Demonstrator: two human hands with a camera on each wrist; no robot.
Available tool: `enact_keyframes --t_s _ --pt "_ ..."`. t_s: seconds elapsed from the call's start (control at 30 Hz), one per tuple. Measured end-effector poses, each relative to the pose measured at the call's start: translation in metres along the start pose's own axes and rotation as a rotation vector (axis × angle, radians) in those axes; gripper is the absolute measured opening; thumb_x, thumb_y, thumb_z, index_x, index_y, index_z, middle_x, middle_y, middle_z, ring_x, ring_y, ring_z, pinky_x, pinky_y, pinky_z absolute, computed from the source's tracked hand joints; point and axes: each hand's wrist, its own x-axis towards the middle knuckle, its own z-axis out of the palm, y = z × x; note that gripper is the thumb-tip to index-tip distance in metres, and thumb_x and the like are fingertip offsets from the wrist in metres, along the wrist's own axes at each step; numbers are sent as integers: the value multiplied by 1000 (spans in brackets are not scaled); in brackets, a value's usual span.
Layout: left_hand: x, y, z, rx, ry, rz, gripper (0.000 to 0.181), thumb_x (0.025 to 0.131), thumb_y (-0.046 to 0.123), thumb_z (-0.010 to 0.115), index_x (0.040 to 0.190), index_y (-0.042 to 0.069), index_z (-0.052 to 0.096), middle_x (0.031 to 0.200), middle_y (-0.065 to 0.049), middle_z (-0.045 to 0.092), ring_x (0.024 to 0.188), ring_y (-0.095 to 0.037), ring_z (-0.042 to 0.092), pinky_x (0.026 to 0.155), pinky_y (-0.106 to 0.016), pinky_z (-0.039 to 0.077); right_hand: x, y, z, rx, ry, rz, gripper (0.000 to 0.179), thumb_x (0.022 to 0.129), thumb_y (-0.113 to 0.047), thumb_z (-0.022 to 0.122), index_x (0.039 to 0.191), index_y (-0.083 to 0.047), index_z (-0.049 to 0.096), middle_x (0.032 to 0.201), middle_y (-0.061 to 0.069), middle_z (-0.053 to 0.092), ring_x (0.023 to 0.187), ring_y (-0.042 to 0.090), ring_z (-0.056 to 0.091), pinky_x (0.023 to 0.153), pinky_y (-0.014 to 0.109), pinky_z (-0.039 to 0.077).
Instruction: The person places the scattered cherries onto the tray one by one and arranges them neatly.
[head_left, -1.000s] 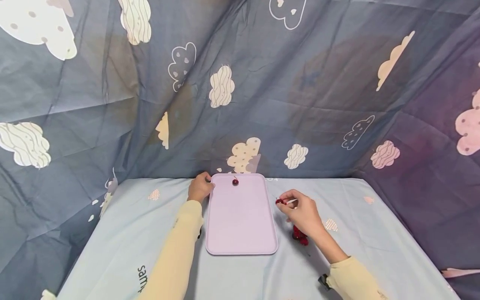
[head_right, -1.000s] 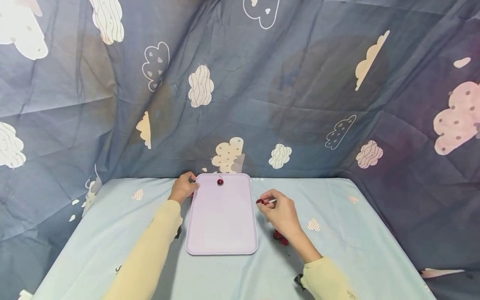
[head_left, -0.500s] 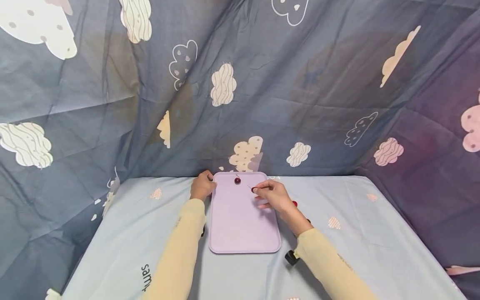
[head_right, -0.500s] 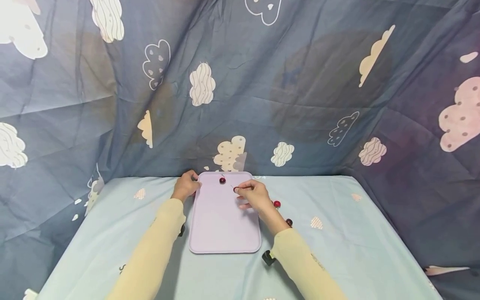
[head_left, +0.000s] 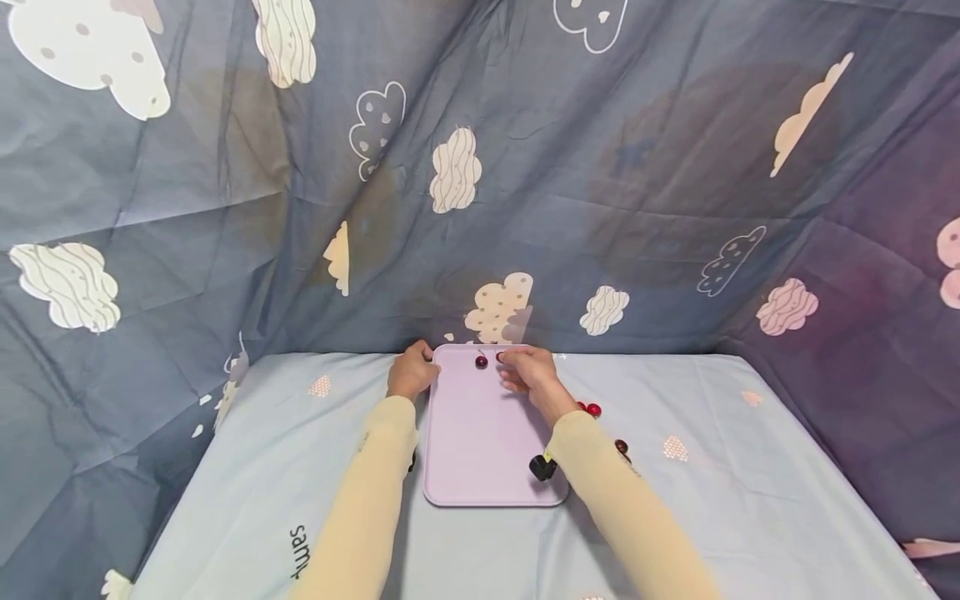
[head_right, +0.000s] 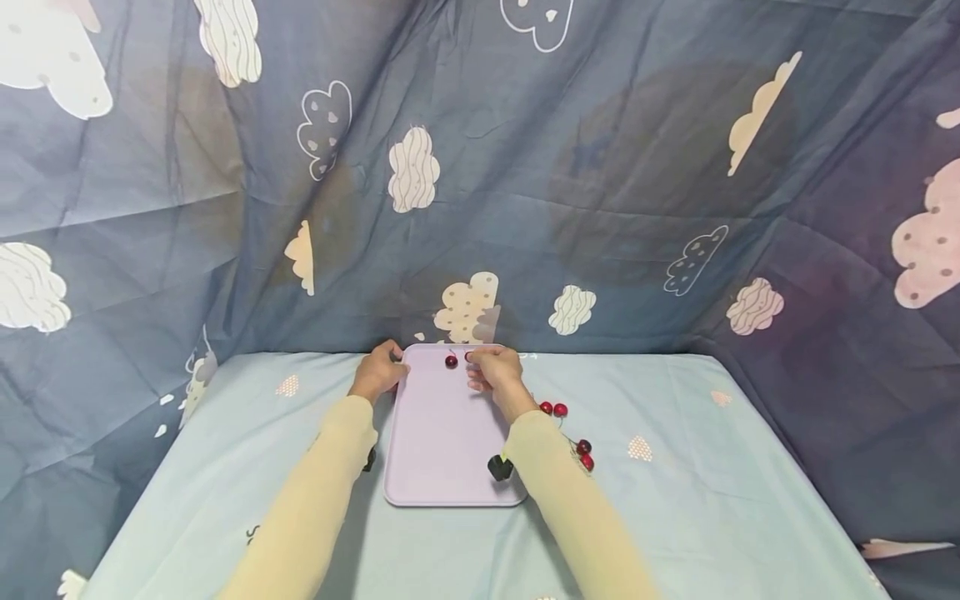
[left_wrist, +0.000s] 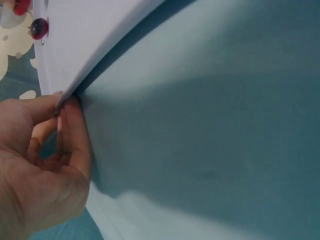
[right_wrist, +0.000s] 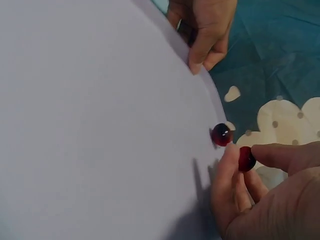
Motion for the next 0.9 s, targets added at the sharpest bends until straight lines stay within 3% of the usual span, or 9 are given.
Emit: enact_keyframes --t_s 0.13,0.37,0.5,0.7,0.9 --pt "1 0 -1 4 -3 -1 23 96 20 69 117 10 63 108 -15 72 98 -33 66 94 -45 51 11 2 4 -26 28 64 22 95 -12 75 116 -9 68 108 9 76 70 12 70 61 33 62" --pt "2 -3 0 9 -9 15 24 97 21 69 117 10 63 109 -15 73 99 -32 66 96 -45 51 16 3 6 -111 56 61 25 95 -15 78 118 -12 71 109 8 78 76 13 74 66 35 64" --pt "2 -2 1 14 -14 16 24 98 21 69 118 10 63 109 -15 73 98 -31 65 95 -45 51 14 4 7 -152 73 39 26 93 -13 79 118 -11 73 104 9 78 73 13 73 62 34 63" --pt "2 -3 1 28 -19 10 25 98 23 69 119 11 62 105 -14 71 97 -31 64 94 -44 50 15 6 17 -314 110 -30 22 91 -18 82 111 -14 75 99 6 73 70 14 68 56 28 58" --pt "4 -5 2 16 -25 6 26 98 23 69 119 11 62 108 -15 71 98 -32 64 94 -45 50 16 8 21 -338 145 -32 19 90 -17 83 106 -15 75 96 6 72 67 16 66 52 28 56"
